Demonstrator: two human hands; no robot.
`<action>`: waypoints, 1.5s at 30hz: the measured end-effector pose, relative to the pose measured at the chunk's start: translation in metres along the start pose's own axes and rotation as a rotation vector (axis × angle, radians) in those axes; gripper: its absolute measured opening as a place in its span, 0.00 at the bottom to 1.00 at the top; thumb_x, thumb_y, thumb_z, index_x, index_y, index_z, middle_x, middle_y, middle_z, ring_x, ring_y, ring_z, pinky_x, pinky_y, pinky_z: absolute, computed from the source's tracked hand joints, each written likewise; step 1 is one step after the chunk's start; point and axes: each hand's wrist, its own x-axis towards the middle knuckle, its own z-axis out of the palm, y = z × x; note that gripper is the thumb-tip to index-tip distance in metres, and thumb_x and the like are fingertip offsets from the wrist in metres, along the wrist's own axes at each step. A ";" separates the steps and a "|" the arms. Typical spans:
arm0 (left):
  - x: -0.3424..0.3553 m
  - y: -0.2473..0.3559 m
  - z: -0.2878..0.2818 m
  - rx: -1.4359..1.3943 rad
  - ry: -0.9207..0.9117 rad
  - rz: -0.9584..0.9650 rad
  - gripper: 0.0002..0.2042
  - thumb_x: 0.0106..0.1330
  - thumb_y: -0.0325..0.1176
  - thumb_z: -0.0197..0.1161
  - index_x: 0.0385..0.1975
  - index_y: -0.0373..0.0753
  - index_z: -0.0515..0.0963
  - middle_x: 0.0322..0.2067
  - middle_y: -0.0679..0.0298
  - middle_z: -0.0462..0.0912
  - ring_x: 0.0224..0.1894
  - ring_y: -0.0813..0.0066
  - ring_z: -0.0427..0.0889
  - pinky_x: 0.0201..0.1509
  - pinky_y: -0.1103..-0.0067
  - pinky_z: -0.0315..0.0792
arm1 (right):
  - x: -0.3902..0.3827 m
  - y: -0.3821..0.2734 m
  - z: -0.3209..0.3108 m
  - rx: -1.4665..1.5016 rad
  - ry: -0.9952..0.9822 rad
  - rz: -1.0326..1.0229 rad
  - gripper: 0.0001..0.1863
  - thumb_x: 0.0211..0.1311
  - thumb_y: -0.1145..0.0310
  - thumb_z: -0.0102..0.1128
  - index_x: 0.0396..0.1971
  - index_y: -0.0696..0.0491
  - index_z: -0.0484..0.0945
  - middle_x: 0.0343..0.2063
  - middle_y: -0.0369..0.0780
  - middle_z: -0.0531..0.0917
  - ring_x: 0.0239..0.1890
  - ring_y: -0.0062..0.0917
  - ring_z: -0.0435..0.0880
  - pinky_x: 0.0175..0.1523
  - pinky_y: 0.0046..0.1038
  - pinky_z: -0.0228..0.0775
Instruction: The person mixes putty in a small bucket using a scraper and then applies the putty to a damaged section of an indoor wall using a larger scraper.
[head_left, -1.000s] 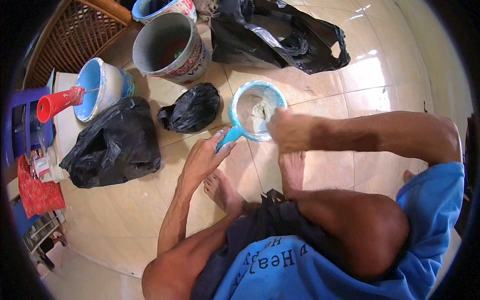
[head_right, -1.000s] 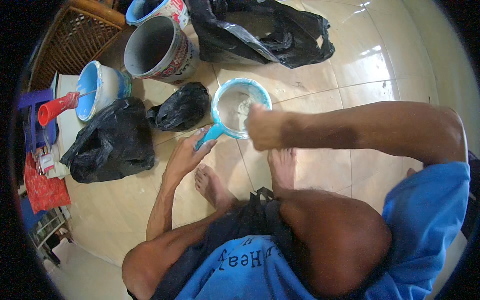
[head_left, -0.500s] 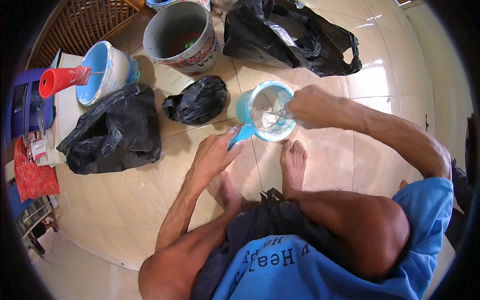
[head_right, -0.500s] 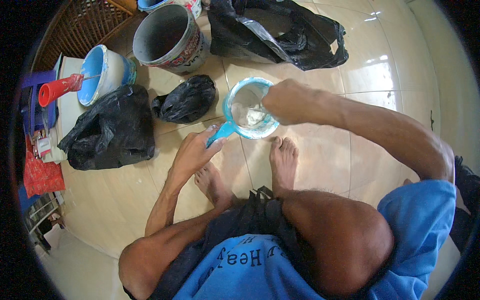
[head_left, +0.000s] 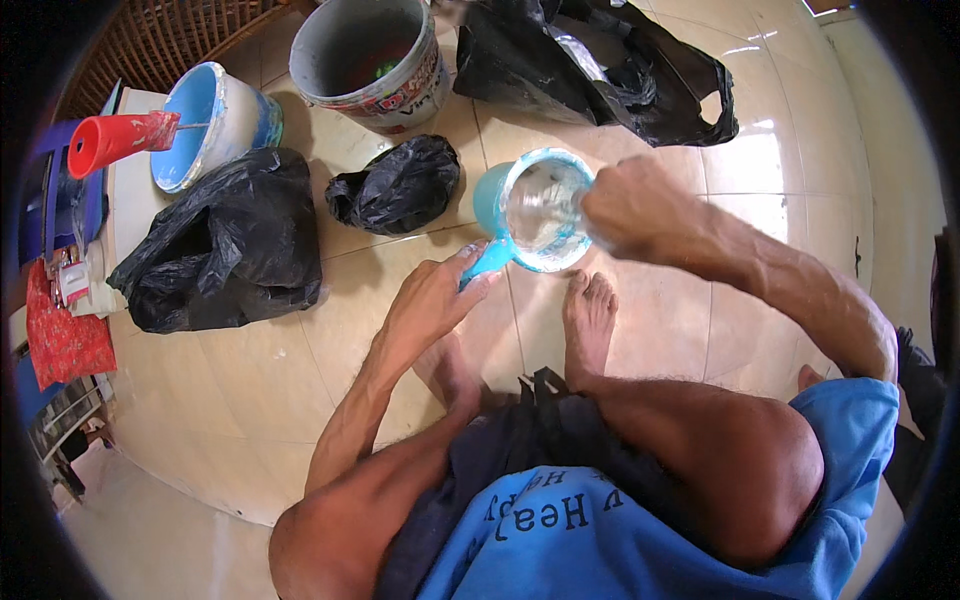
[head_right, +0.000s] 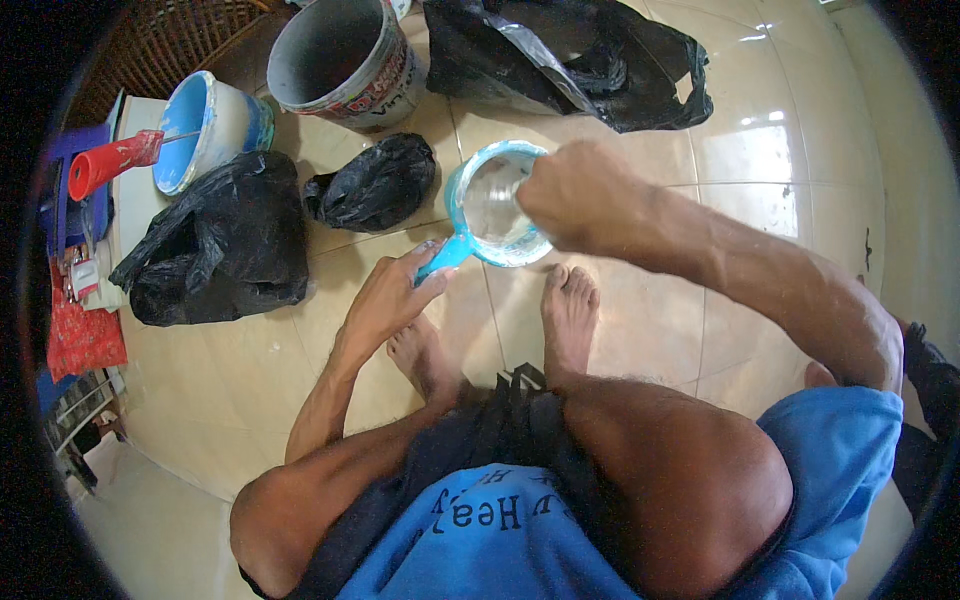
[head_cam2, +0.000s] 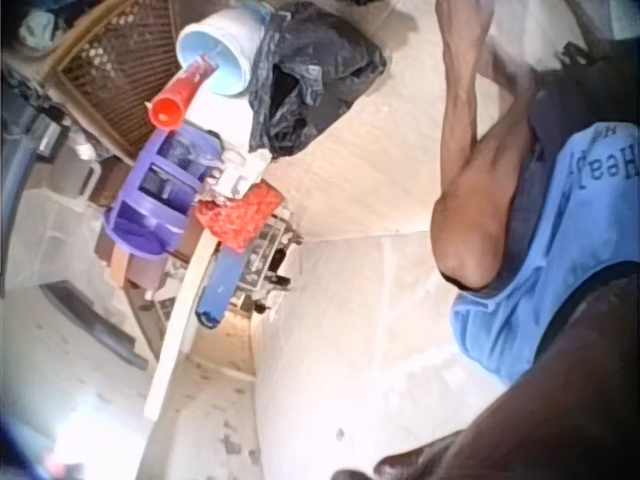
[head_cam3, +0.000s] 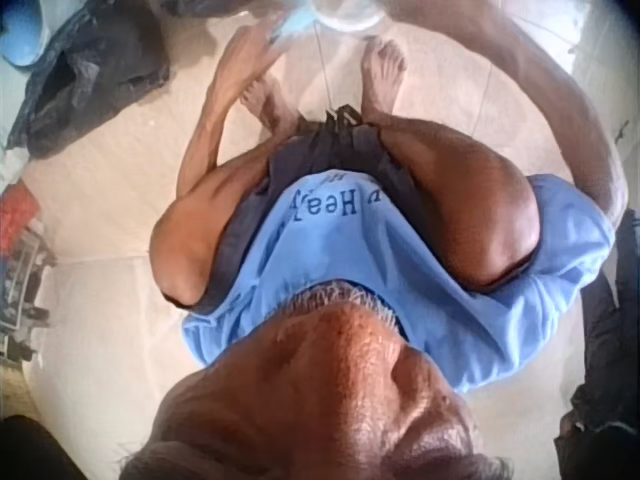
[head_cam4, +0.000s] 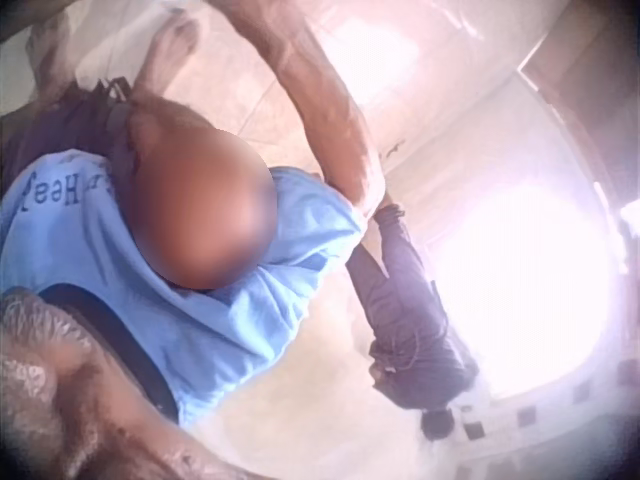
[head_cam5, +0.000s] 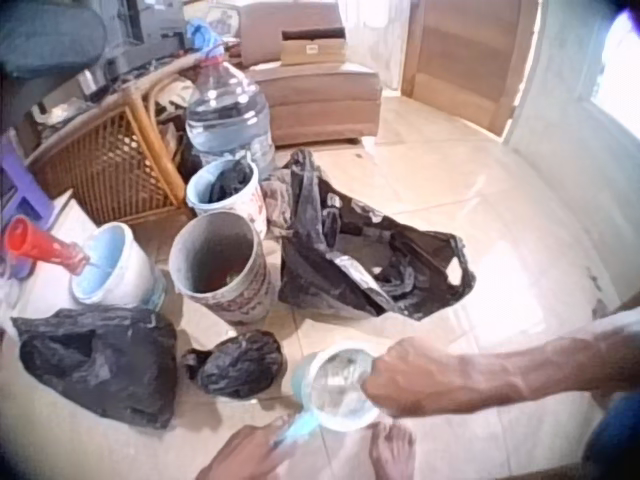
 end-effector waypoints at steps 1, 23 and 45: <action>-0.004 -0.004 -0.001 -0.013 0.010 -0.035 0.26 0.65 0.45 0.60 0.54 0.28 0.74 0.36 0.39 0.81 0.34 0.51 0.83 0.41 0.66 0.73 | 0.009 -0.003 0.018 0.045 -0.056 -0.050 0.07 0.45 0.70 0.62 0.15 0.57 0.79 0.16 0.47 0.81 0.21 0.38 0.84 0.28 0.38 0.74; 0.001 -0.008 -0.001 -0.080 0.035 -0.050 0.27 0.66 0.47 0.60 0.54 0.29 0.74 0.45 0.41 0.81 0.37 0.54 0.84 0.45 0.68 0.74 | 0.020 -0.007 0.032 -0.112 -0.157 -0.122 0.05 0.48 0.70 0.63 0.19 0.54 0.83 0.21 0.45 0.84 0.24 0.36 0.86 0.29 0.35 0.78; 0.001 0.011 -0.006 -0.062 -0.091 -0.088 0.25 0.66 0.45 0.57 0.58 0.34 0.72 0.35 0.41 0.81 0.38 0.44 0.81 0.43 0.63 0.73 | 0.008 0.007 0.023 -0.011 -0.029 -0.091 0.06 0.44 0.71 0.63 0.16 0.57 0.81 0.17 0.48 0.83 0.23 0.39 0.86 0.26 0.35 0.76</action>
